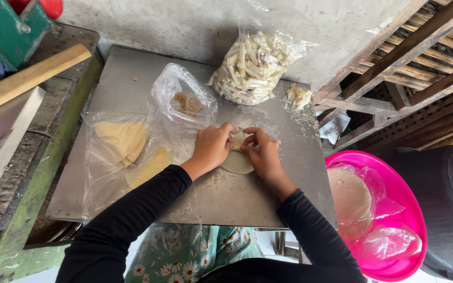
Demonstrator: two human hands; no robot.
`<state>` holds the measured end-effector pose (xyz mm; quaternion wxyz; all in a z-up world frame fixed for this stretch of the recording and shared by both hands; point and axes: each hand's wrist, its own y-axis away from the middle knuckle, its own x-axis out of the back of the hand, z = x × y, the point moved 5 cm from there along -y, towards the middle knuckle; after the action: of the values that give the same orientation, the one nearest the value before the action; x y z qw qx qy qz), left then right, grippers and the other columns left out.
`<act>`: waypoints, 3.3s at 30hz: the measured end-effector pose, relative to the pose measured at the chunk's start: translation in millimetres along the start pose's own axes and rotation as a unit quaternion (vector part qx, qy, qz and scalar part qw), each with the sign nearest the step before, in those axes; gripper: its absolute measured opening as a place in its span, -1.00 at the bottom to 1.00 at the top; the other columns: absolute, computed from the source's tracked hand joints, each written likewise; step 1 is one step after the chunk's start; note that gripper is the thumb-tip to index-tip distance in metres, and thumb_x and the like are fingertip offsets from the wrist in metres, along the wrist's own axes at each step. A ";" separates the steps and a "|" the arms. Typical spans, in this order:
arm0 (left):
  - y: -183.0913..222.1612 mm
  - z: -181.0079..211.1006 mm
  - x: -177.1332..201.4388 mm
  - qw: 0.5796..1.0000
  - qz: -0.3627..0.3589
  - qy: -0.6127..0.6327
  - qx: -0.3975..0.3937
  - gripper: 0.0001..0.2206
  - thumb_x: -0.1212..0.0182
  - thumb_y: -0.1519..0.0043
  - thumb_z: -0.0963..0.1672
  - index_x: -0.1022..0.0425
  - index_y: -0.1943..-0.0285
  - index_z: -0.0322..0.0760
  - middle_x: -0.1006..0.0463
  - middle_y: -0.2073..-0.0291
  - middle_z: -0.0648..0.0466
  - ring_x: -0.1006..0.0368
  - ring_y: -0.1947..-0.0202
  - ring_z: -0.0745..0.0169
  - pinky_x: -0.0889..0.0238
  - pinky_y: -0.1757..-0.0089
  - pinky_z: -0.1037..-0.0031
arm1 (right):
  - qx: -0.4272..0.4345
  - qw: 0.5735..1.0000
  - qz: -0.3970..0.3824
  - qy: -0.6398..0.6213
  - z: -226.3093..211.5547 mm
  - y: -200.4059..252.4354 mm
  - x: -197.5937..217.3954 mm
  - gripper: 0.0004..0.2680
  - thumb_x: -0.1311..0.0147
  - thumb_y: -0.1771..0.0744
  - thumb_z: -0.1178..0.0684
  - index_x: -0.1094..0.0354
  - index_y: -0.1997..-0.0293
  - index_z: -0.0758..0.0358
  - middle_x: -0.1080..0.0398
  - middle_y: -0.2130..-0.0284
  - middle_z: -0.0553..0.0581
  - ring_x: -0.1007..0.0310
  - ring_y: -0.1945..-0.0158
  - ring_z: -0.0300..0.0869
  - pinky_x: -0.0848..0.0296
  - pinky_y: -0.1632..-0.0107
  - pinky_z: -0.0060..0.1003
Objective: The person takes a triangular wrapper from a stack, places a small amount of filling from a plastic bag onto the center using a toothpick, and folds the wrapper into a triangular packet by hand.
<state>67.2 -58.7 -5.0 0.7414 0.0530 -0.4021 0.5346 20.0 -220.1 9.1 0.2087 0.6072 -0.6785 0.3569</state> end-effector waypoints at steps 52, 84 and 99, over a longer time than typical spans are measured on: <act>-33.3 5.0 -6.4 0.996 0.028 -0.041 -0.070 -0.74 -0.32 -0.15 -0.13 -0.50 -0.02 -0.11 -0.68 0.33 0.19 -0.47 0.16 0.11 -0.06 0.10 0.14 | 0.067 0.989 0.108 0.069 15.1 -30.6 5.2 -0.72 -0.24 -0.30 0.11 -0.40 -0.13 0.16 -0.52 0.20 -0.01 -0.39 0.00 -0.11 -0.13 -0.15 -0.15; -173.2 118.1 99.0 0.927 0.315 -0.118 -0.164 -0.54 -0.41 -0.22 -0.12 -0.32 -0.28 -0.10 -0.70 0.18 0.32 -0.49 0.14 0.22 -0.11 0.07 0.15 | 0.128 0.951 0.280 0.002 16.7 -11.5 51.1 -0.73 -0.20 -0.36 0.11 -0.31 -0.18 0.29 -0.47 0.12 0.10 -0.28 -0.03 -0.04 -0.18 -0.21 -0.10; 28.2 68.0 35.5 0.991 0.091 -0.084 -0.060 -0.57 -0.40 -0.11 -0.13 -0.36 -0.14 -0.28 -0.56 0.20 -0.03 -0.48 0.16 -0.08 -0.26 0.17 0.12 | 0.066 0.987 0.000 -0.144 50.7 -24.0 15.3 -0.58 0.15 -0.19 0.42 -0.50 -0.04 0.11 -0.34 -0.06 0.13 -0.26 -0.11 -0.03 -0.27 -0.09 -0.22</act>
<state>10.7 -54.7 53.8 0.6553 0.0163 -0.4976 0.5681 48.3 -268.0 -7.9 0.0679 0.6646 -0.6764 0.3102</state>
